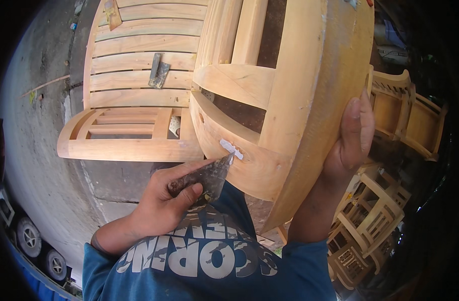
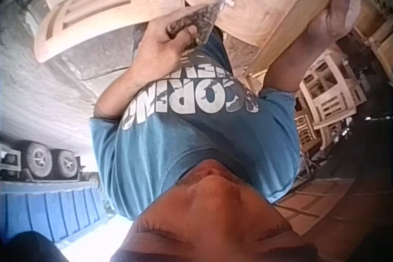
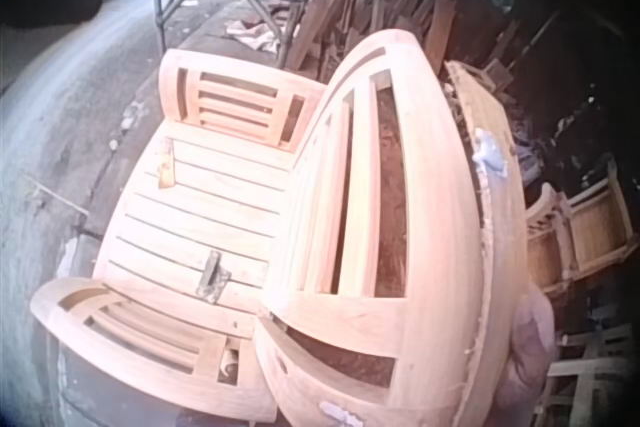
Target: Applying wood filler to gaps in a wooden chair part using a putty knife.
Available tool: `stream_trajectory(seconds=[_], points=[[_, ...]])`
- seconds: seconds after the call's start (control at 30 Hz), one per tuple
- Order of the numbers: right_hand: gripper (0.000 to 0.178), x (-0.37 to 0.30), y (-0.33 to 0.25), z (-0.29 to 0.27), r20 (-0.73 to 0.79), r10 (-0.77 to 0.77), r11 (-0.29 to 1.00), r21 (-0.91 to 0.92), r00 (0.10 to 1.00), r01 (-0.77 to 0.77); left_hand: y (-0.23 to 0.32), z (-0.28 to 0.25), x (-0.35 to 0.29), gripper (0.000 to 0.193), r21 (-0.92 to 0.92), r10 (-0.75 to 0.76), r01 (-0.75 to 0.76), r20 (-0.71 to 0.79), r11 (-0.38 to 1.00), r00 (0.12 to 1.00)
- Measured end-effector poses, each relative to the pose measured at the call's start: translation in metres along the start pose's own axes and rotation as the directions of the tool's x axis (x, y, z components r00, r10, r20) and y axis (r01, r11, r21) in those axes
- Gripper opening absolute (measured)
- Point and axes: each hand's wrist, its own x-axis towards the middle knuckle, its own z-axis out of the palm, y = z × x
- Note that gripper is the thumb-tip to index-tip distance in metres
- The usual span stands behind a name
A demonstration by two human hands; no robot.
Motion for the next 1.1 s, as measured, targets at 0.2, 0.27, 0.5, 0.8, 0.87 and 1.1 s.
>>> stream_trajectory(seconds=[0.2,0.27,0.5,0.8,0.87,1.1], points=[[0.035,0.001,-0.002,0.02,-0.143,-0.037,0.998,-0.057,0.989,0.029,-0.004,0.001,-0.002,0.04,-0.005,0.061,-0.061,-0.028,0.998,0.998],[0.035,0.001,-0.001,0.017,-0.135,-0.041,0.998,-0.043,0.99,0.036,-0.014,0.002,-0.003,0.04,-0.119,0.061,-0.072,-0.09,0.99,0.994],[0.035,0.002,0.001,0.009,-0.129,-0.044,0.999,-0.03,0.991,0.04,0.0,-0.001,-0.003,0.04,-0.1,-0.077,0.076,-0.008,0.992,0.997],[0.034,0.002,0.002,0.007,-0.137,-0.05,0.999,-0.026,0.989,0.047,-0.013,0.001,0.0,0.038,-0.107,0.027,-0.04,-0.125,0.993,0.992],[0.034,0.001,0.002,0.006,-0.136,-0.05,0.999,-0.028,0.99,0.046,-0.013,0.001,0.002,0.038,-0.112,0.037,-0.052,-0.128,0.992,0.991],[0.034,0.0,0.004,0.004,-0.134,-0.045,0.999,-0.023,0.99,0.042,-0.01,0.002,0.0,0.039,-0.061,0.007,-0.013,-0.098,0.998,0.995]])
